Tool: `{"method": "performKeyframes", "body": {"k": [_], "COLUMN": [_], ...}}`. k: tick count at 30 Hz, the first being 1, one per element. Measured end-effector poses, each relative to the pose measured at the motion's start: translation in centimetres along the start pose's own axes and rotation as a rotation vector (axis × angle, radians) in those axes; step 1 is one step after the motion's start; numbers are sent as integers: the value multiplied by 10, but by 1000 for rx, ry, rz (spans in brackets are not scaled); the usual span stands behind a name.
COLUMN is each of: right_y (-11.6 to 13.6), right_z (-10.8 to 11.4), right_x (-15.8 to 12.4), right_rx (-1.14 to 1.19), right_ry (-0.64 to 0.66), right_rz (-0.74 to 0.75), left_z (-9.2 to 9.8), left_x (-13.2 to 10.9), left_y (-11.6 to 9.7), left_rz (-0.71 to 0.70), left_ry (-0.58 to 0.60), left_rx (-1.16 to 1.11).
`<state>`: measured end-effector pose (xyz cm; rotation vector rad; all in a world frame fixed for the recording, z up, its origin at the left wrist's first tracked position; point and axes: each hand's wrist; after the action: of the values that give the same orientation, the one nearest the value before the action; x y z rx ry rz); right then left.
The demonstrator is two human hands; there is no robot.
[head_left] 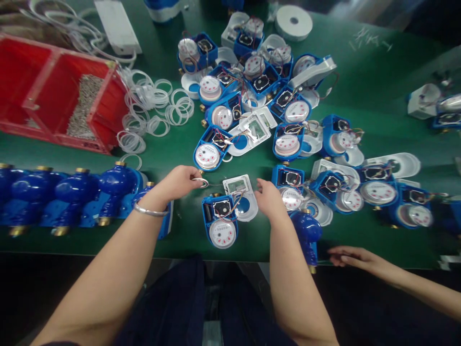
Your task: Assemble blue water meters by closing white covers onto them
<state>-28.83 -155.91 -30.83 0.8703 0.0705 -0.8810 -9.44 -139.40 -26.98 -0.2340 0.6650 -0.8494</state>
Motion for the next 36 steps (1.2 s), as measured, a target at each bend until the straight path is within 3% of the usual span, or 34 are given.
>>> {"method": "performKeyframes", "body": {"k": [5, 8, 11, 14, 19, 21, 25, 31, 36], "right_y": [-20, -24, -21, -19, -34, -42, -54, -69, -80], "right_z": [-28, -36, -33, -26, -19, -15, -12, -32, -57], "right_x": [-5, 2, -2, -24, -70, -85, -106, -106, -95], "right_rx": [-40, -6, 23, 93, 585, 889, 1313, 1481, 1564], "right_ry": [23, -33, -91, -213, -476, -428, -145, 50, 28], "right_rz": [-105, -142, -173, -189, -201, -270, -415, -423, -545], "left_z": [-20, -38, -57, -76, -98, -102, -107, -114, -120], "left_x": [-26, -34, -36, -35, -33, -31, -27, -19, -15], "left_y": [-2, -5, -10, -15, -15, -13, -10, -11, -14], "left_rz": [114, 140, 119, -59, -308, -350, -412, -440, -390], "left_ry": [-153, -283, -435, -556, -771, -847, -907, -907, -877], "left_rx": [-554, -697, -545, -237, 108, 171, 237, 313, 253]}}
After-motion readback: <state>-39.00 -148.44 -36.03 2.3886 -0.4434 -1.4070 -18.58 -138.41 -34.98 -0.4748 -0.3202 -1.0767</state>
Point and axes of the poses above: each hand's wrist, its own x-axis towards the middle knuckle, its own z-axis out of the back of the hand, y = z × x, and after that the axes turned 15 degrees about x, right-handed
